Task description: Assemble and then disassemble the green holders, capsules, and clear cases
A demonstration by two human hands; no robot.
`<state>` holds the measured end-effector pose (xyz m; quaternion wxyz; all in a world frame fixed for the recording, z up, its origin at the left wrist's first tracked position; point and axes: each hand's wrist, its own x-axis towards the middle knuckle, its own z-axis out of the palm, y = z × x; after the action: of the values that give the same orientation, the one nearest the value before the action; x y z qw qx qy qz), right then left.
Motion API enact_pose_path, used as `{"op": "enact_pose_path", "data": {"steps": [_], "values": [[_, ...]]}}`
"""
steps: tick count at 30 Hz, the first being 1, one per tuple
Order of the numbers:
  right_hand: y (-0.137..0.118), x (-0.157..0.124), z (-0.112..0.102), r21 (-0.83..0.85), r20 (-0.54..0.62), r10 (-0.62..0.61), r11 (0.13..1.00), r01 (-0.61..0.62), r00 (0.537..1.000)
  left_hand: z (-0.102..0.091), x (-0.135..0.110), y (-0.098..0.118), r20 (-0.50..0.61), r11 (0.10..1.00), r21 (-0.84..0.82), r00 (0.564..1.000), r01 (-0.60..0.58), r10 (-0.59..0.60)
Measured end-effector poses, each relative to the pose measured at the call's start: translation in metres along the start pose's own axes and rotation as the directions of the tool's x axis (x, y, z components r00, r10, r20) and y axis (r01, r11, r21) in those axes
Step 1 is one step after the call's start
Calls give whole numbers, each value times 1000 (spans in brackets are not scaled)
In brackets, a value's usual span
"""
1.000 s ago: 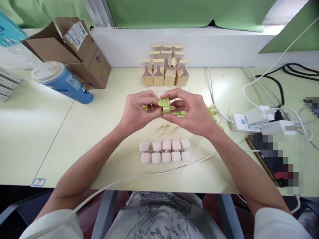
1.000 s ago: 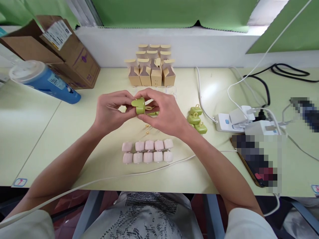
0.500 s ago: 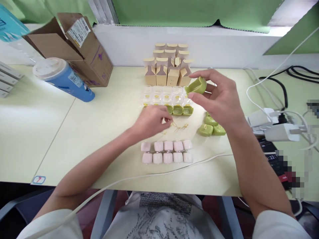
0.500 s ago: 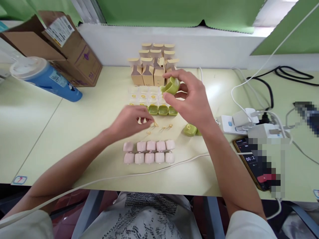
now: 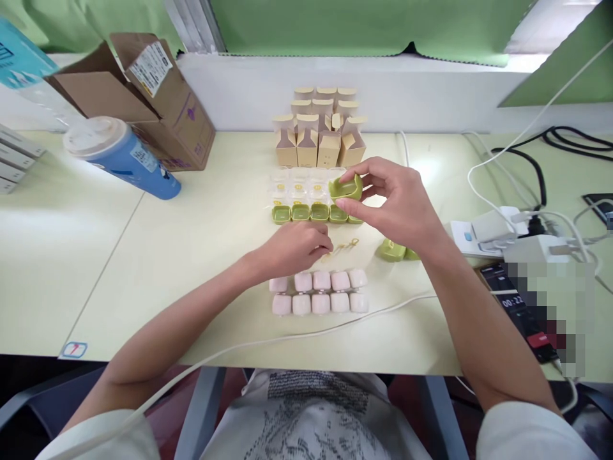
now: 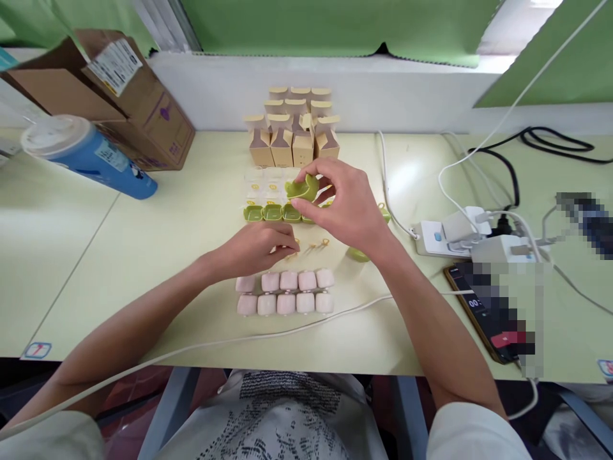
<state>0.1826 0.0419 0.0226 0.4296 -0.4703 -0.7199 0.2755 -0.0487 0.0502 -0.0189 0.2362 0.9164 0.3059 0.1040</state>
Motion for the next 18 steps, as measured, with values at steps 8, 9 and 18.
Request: {"op": "enact_pose_path", "data": {"steps": [8,9,18], "values": [[7,1,1,-3,4,-9,1000,9,1000,1,2,-6,-404,992,-123,913,14,-63],[8,1,2,1,8,-14,1000,14,1000,-5,2,-8,-475,987,-159,876,2,-78],[9,-7,33,86,185,-25,996,10,982,-48,-12,-11,-409,996,-84,912,-25,-11]]}}
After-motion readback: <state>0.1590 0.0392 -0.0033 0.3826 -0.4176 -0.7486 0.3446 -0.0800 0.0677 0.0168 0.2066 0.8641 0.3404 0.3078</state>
